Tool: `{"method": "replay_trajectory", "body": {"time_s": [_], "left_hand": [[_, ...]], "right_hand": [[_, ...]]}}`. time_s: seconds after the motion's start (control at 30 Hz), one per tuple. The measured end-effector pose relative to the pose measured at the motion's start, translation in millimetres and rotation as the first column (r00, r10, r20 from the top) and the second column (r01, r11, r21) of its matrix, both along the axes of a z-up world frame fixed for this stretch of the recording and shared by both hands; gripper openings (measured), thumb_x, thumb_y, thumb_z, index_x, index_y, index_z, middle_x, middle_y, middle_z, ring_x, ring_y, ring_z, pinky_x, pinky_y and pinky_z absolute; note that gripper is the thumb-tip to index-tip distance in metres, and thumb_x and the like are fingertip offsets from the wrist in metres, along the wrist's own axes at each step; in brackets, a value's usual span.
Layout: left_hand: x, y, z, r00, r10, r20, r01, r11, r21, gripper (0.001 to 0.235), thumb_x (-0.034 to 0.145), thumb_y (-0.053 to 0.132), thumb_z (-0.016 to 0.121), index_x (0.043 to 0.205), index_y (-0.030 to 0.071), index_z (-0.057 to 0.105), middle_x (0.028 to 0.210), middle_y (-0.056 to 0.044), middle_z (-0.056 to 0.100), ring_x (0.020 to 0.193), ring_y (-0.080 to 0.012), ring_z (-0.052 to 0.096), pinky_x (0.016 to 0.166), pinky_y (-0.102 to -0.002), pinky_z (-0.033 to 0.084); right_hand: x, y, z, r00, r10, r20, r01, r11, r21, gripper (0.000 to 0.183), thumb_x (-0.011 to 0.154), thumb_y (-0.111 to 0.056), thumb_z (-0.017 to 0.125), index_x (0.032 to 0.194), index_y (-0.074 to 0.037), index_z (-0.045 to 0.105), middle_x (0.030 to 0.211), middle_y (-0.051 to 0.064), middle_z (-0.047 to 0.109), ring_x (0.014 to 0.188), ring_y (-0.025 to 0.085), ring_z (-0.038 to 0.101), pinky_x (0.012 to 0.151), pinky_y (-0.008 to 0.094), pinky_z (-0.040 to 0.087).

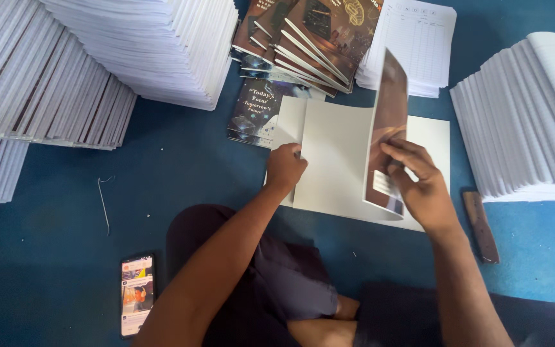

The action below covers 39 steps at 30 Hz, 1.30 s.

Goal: The person sits on the floor and repeatedly inserts a brown cover into a white book block, folds the cover over the spine, and smooths it down. They then place the finished book onto a stack and repeat the process with new materials.

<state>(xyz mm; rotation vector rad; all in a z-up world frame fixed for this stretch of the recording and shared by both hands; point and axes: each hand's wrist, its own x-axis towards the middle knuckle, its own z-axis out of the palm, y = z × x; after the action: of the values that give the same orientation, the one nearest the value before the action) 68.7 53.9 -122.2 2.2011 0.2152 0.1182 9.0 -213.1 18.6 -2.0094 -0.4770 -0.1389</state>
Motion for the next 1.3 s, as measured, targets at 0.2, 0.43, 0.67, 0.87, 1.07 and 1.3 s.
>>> {"method": "replay_trajectory", "body": {"time_s": [0.2,0.43,0.67,0.87,1.07,1.3], "left_hand": [[-2,0,7,0.999,-0.039,-0.035,0.04,0.999,0.028,0.02,0.077,0.011,0.069,0.093,0.001,0.073,0.085,-0.019,0.074,0.083,-0.0375,0.071,0.077,-0.044,0.056],[-1,-2,8,0.998,-0.026,0.055,0.025,0.999,0.029,0.03,0.074,0.01,0.07,0.103,0.002,0.074,0.09,-0.02,0.074,0.088,-0.0375,0.071,0.082,-0.043,0.056],[2,-4,15,0.996,0.024,-0.085,-0.023,1.0,0.012,0.03,0.072,0.012,0.076,0.102,0.004,0.075,0.094,-0.015,0.077,0.091,-0.0311,0.075,0.084,-0.039,0.059],[7,-2,3,0.999,-0.028,-0.046,0.029,0.999,0.025,0.022,0.073,0.011,0.077,0.095,0.008,0.078,0.093,-0.013,0.077,0.091,-0.031,0.074,0.083,-0.04,0.058],[12,-1,-6,0.993,-0.014,-0.114,0.016,1.0,0.022,0.017,0.082,0.013,0.068,0.093,0.011,0.081,0.09,-0.014,0.077,0.089,-0.0329,0.074,0.083,-0.04,0.058],[13,-2,-4,0.995,0.006,-0.095,-0.012,0.998,-0.065,0.018,0.08,0.022,0.073,0.089,0.008,0.08,0.087,-0.015,0.077,0.085,-0.0322,0.075,0.08,-0.04,0.058]], "right_hand": [[9,13,4,0.997,0.013,0.077,-0.005,0.995,-0.095,0.041,0.095,0.01,0.06,0.133,-0.004,0.066,0.134,0.013,0.066,0.127,0.027,0.061,0.109,0.036,0.048],[23,11,1,0.995,-0.102,-0.011,0.098,0.979,-0.179,0.062,0.084,-0.01,0.077,0.143,-0.01,0.055,0.152,0.015,0.047,0.138,0.029,0.053,0.102,0.041,0.054],[36,4,-23,0.96,-0.192,-0.206,0.121,0.941,-0.315,0.105,0.067,-0.044,0.091,0.155,-0.013,0.044,0.164,0.03,0.021,0.151,0.046,0.029,0.115,0.052,0.038],[41,8,-44,0.97,-0.149,-0.193,0.077,0.938,-0.337,0.105,0.068,-0.056,0.087,0.156,-0.017,0.046,0.163,0.036,0.011,0.154,0.053,0.013,0.117,0.055,0.035],[49,18,-59,0.964,-0.227,-0.137,0.095,0.779,-0.619,0.106,0.064,-0.071,0.08,0.156,-0.033,0.044,0.169,0.025,0.005,0.154,0.052,0.005,0.12,0.062,0.023],[56,16,-75,0.96,-0.231,-0.157,0.069,0.739,-0.67,0.107,0.063,-0.079,0.073,0.155,-0.033,0.044,0.171,0.023,0.001,0.154,0.051,0.003,0.119,0.063,0.022]]}}
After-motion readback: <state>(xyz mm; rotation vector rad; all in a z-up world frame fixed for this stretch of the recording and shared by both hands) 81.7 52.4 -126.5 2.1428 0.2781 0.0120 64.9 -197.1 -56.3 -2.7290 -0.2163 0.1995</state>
